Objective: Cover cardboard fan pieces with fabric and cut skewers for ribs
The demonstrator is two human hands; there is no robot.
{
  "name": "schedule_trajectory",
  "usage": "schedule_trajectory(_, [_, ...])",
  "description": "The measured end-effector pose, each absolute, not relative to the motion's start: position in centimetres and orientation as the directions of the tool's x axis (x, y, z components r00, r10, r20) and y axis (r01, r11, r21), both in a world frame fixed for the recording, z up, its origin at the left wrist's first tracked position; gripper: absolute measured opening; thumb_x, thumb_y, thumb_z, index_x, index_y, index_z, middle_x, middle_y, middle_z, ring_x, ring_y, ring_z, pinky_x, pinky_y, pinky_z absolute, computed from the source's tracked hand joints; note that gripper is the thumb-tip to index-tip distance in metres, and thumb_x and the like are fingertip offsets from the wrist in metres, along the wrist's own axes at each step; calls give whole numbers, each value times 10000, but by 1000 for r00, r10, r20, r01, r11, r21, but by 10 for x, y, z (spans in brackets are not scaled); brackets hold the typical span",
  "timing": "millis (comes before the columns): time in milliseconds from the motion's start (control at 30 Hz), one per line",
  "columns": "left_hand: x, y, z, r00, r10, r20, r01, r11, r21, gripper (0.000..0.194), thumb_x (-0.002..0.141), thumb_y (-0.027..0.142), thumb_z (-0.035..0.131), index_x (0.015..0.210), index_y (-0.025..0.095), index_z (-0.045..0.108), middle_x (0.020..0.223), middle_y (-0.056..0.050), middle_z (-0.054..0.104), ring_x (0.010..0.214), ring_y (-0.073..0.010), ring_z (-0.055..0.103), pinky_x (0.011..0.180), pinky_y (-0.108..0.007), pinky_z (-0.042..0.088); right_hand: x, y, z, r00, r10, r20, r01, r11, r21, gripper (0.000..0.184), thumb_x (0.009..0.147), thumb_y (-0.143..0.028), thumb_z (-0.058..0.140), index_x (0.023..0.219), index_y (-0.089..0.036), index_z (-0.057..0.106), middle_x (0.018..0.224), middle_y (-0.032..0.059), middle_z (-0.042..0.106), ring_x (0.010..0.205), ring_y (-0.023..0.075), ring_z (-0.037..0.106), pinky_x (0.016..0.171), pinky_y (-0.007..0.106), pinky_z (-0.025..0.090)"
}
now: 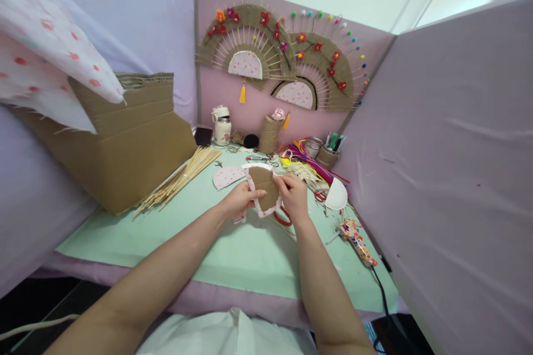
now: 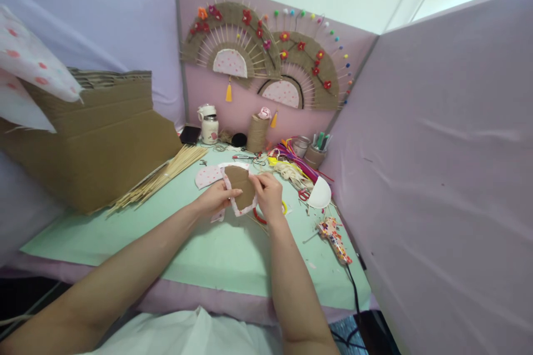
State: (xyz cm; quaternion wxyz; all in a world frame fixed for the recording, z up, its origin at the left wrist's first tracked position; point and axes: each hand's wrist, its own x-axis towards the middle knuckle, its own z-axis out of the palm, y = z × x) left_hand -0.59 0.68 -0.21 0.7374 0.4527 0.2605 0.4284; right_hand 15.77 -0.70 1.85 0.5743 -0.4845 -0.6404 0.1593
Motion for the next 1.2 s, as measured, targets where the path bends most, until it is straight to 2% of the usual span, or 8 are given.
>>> schedule_trajectory(167, [-8, 5, 0, 566, 824, -26, -327, 254, 910, 489, 587, 253, 825, 1030, 129, 657, 1068, -128, 700, 999, -258, 643, 918, -413, 463, 169, -5, 15, -15, 983, 185, -15, 185, -983, 605, 802, -700, 419, 769, -165, 700, 706, 74, 666, 650, 195, 577, 603, 310, 446])
schedule_trajectory(333, [-10, 4, -1, 634, 771, -56, -250, 273, 929, 475, 600, 247, 819, 1034, 129, 670, 1074, -129, 698, 1007, -266, 639, 908, -412, 463, 172, -8, 15, -141, 990, 14, -180, -12, -984, 422, 660, -599, 688, 665, -181, 636, 624, 25, 635, 555, 157, 530, 561, 292, 436])
schedule_trajectory(533, [-10, 4, 0, 641, 766, -46, -267, 279, 923, 479, 587, 230, 823, 1030, 129, 670, 1079, -130, 698, 1026, -275, 633, 926, -418, 455, 170, -11, 20, -20, 976, 218, 88, 219, -972, 396, 721, -538, 643, 572, -175, 583, 539, -12, 522, 524, 126, 441, 520, 262, 354])
schedule_trajectory(767, [-10, 6, -2, 597, 795, -107, -238, 303, 923, 448, 575, 218, 821, 986, 113, 675, 1043, -135, 707, 980, -281, 649, 906, -425, 471, 166, -10, 22, -22, 804, 594, 546, 507, -666, 338, 807, -425, 571, 583, -178, 623, 611, 11, 532, 613, 140, 467, 609, 272, 358])
schedule_trajectory(833, [-10, 5, -1, 593, 800, -92, -259, 298, 919, 454, 580, 213, 817, 1000, 120, 673, 1058, -133, 704, 993, -279, 647, 910, -421, 471, 166, -9, 20, 12, 828, 561, 514, 476, -714, 387, 813, -487, 552, 593, -179, 635, 613, 23, 545, 620, 152, 483, 616, 278, 372])
schedule_trajectory(1000, [-11, 4, 2, 610, 792, -38, -291, 269, 918, 444, 612, 221, 804, 1026, 139, 663, 1080, -121, 698, 987, -258, 647, 901, -408, 479, 170, -10, 19, -10, 979, 202, 128, 201, -971, 629, 825, -696, 362, 757, -163, 689, 635, 57, 619, 600, 178, 534, 536, 273, 389])
schedule_trajectory(1100, [-10, 4, 2, 598, 800, -45, -295, 272, 916, 440, 606, 219, 810, 1012, 132, 663, 1054, -121, 704, 958, -253, 656, 898, -410, 480, 167, -10, 19, 31, 979, 204, 203, 194, -960, 519, 765, -653, 517, 694, -163, 671, 603, 23, 597, 570, 155, 493, 520, 260, 360])
schedule_trajectory(1200, [-9, 5, 0, 575, 817, -49, -304, 269, 914, 441, 594, 212, 814, 999, 126, 663, 1036, -118, 708, 957, -257, 656, 919, -427, 468, 162, -9, 19, 70, 927, 369, 394, 314, -864, 416, 755, -559, 581, 615, -171, 638, 604, 10, 578, 602, 149, 477, 568, 265, 359])
